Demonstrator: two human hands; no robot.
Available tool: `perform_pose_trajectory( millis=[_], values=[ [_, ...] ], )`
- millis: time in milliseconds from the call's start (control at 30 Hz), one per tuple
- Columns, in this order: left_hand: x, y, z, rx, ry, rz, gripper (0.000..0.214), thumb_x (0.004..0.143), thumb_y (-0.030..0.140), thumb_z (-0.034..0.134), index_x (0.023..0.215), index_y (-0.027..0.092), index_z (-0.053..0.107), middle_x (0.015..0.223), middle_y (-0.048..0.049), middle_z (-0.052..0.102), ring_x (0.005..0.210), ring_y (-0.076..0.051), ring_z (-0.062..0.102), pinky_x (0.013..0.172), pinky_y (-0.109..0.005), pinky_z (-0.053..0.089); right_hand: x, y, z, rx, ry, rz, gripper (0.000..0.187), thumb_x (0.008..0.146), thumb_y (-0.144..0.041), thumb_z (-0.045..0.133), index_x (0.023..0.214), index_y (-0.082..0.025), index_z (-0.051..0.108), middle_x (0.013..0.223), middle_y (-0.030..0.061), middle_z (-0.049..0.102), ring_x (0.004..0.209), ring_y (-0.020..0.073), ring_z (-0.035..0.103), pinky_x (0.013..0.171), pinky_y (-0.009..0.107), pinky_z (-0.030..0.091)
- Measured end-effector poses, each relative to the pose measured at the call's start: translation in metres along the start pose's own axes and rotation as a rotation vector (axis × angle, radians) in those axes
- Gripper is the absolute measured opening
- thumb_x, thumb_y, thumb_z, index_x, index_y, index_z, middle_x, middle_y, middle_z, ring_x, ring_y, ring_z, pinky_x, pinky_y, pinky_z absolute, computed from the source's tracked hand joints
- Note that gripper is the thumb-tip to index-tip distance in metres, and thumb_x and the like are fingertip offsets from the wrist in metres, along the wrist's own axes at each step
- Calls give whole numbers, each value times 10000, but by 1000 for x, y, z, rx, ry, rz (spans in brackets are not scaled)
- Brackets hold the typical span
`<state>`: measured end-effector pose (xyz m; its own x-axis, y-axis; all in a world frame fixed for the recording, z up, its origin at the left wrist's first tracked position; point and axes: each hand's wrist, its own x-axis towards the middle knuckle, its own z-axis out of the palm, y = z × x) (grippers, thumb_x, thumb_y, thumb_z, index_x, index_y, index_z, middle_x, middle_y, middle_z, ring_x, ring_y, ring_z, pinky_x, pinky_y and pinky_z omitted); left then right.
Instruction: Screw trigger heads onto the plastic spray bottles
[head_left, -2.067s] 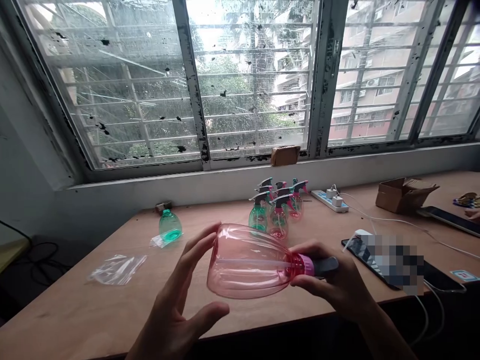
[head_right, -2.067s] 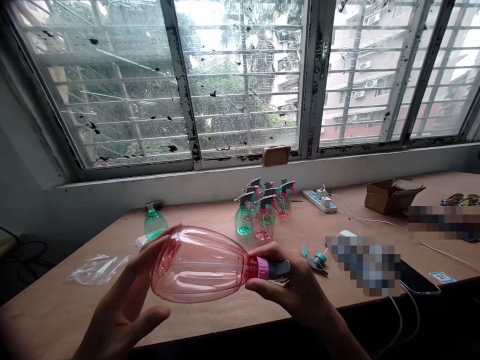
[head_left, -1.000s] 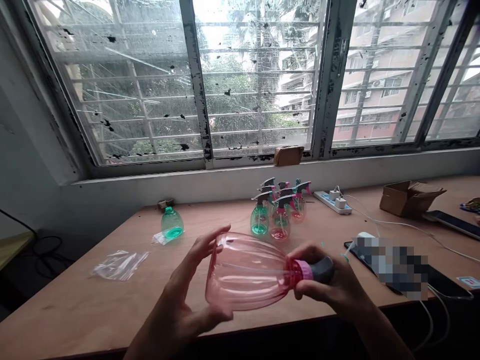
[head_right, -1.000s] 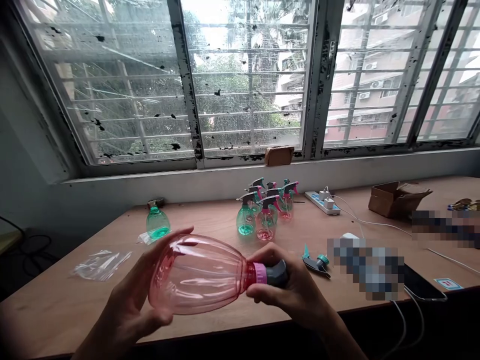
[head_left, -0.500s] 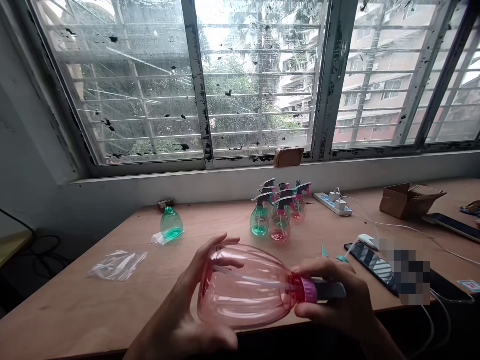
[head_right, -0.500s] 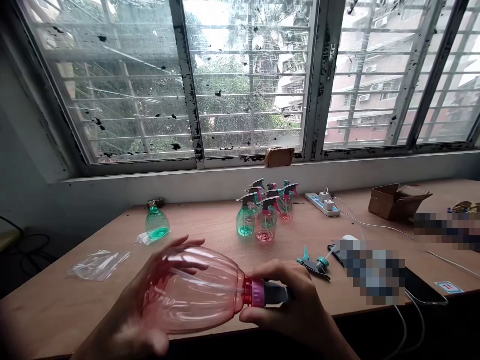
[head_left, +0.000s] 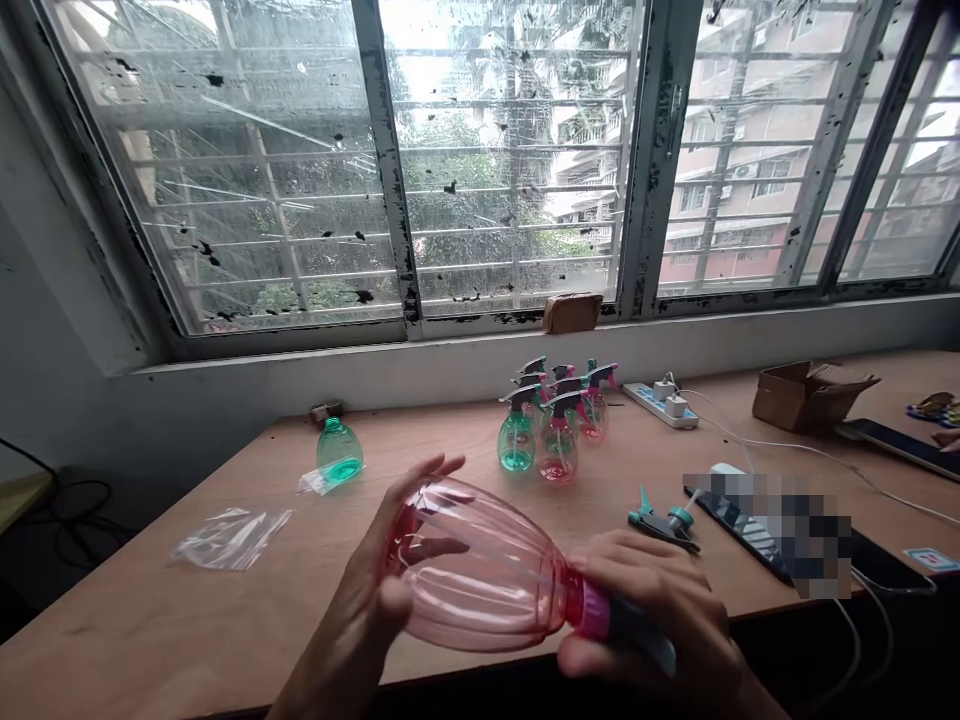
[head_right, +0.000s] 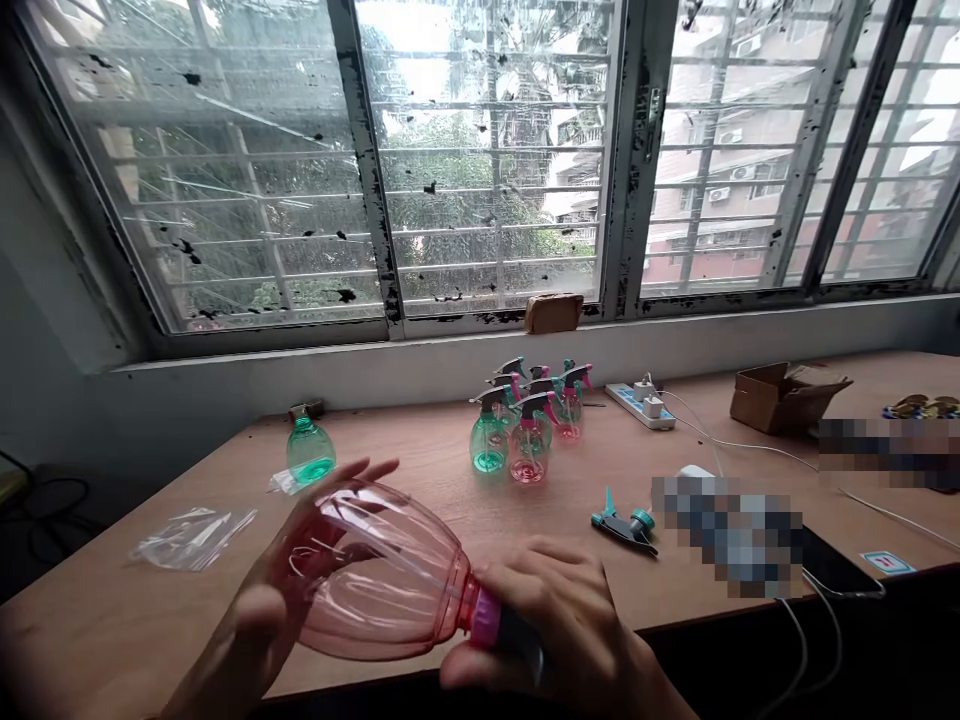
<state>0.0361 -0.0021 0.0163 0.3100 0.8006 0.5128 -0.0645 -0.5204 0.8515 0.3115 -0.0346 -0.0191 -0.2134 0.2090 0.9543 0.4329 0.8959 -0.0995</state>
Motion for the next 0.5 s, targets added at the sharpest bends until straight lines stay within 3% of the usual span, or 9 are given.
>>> perform_pose_trajectory(
  millis=[67, 133, 233, 300, 367, 500],
  values=[
    [2, 1, 10, -65, 88, -66, 758, 891, 893, 711, 1461, 394, 741, 1544, -113, 712, 1241, -401, 759, 874, -444, 725, -1, 1, 4, -10, 27, 37, 331, 1085, -497, 779, 1295, -246, 727, 868, 62, 911, 671, 244, 865, 722, 317, 688],
    [2, 3, 20, -60, 156, -25, 659, 898, 793, 799, 1411, 381, 759, 1453, -93, 745, 1134, -343, 769, 797, -381, 715, -4, 4, 12, 21, 120, 222, 309, 1040, -554, 817, 1114, -256, 777, 724, 18, 859, 530, 209, 799, 579, 278, 639],
    [-2, 7, 30, 31, 239, 142, 655, 880, 748, 855, 1418, 393, 744, 1447, -63, 728, 1200, -326, 731, 902, -376, 688, -12, 9, 26, 319, 169, 598, 388, 1007, -614, 827, 953, -231, 797, 546, -22, 746, 388, 176, 694, 416, 237, 528],
    [-3, 9, 31, 88, 249, 204, 652, 897, 742, 845, 1442, 405, 727, 1475, -58, 711, 1293, -340, 698, 993, -395, 656, -14, 10, 32, 515, 133, 713, 392, 1032, -599, 804, 955, -215, 793, 534, -20, 742, 373, 177, 691, 397, 229, 514],
    [-3, 9, 27, 106, 220, 186, 649, 917, 730, 830, 1473, 419, 705, 1558, -59, 681, 1379, -368, 666, 1040, -421, 631, -11, 10, 32, 450, 159, 641, 364, 1043, -573, 801, 956, -220, 781, 539, -27, 744, 365, 169, 686, 394, 221, 511],
    [3, 6, 19, 5, 137, 13, 843, 867, 885, 747, 1534, 372, 691, 1715, -83, 598, 1502, -442, 594, 1125, -479, 582, 8, 6, 19, -3, 165, 141, 307, 1083, -530, 766, 1021, -229, 755, 636, 3, 816, 445, 183, 753, 481, 238, 595]
  ],
)
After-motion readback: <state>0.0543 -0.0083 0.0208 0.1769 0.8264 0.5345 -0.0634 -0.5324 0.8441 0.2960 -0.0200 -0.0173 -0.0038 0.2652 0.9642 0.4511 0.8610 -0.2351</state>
